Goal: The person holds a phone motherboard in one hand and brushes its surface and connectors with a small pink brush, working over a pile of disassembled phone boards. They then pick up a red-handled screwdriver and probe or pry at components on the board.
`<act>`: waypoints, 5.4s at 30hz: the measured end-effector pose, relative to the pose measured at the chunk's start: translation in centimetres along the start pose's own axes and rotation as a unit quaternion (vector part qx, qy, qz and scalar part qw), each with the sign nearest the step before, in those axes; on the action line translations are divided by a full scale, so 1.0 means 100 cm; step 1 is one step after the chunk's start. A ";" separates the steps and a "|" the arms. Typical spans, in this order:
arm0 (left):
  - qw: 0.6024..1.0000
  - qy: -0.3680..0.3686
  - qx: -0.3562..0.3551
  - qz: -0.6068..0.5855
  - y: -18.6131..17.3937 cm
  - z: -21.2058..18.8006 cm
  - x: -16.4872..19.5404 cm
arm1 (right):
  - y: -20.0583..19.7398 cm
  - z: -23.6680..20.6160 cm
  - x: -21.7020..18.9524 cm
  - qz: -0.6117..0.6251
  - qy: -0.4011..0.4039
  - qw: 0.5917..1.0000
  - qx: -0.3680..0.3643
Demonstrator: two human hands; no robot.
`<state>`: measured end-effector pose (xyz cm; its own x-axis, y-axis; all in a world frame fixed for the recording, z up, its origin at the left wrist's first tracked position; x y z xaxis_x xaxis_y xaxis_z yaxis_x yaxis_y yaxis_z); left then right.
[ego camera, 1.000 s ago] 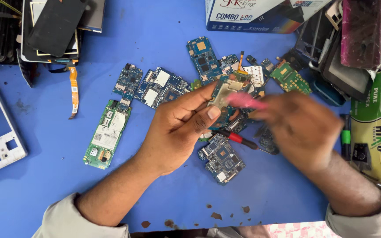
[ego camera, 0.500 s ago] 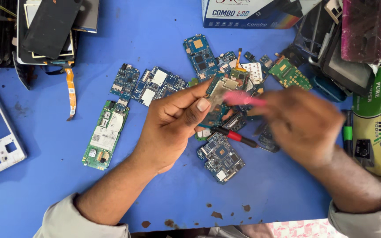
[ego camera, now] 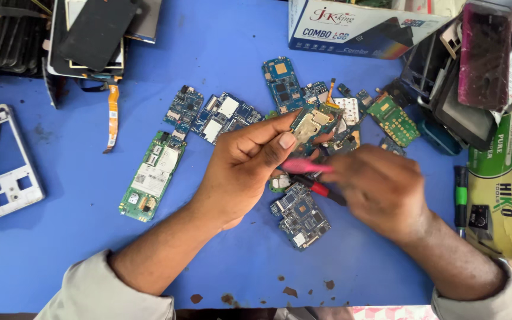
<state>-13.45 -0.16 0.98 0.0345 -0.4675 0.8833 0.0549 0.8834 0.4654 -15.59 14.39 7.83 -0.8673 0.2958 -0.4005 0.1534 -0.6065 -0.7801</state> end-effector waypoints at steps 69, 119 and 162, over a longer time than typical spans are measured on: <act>0.982 0.001 -0.053 0.182 0.018 -0.009 -0.011 | -0.018 -0.015 0.021 0.009 0.100 0.993 0.065; 0.999 0.004 -0.008 0.033 0.016 -0.008 -0.009 | -0.020 -0.010 0.005 -0.001 0.101 0.992 0.073; 0.998 0.035 -0.056 0.011 0.027 -0.009 0.021 | -0.027 -0.014 -0.002 0.045 0.065 0.994 0.080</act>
<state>-12.36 1.23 4.01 0.1060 -0.4533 0.8850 0.1638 0.8858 0.4341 -15.19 16.96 9.32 -0.7838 0.3214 -0.5313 0.1405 -0.7416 -0.6559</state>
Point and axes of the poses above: each hand's wrist, its own z-axis towards the middle knuckle, its own y-axis out of the palm, x = y × z, the point moved 10 cm from there along z, towards the middle knuckle, and after that the axes turned 6 degrees about z, right-handed, at the moved point
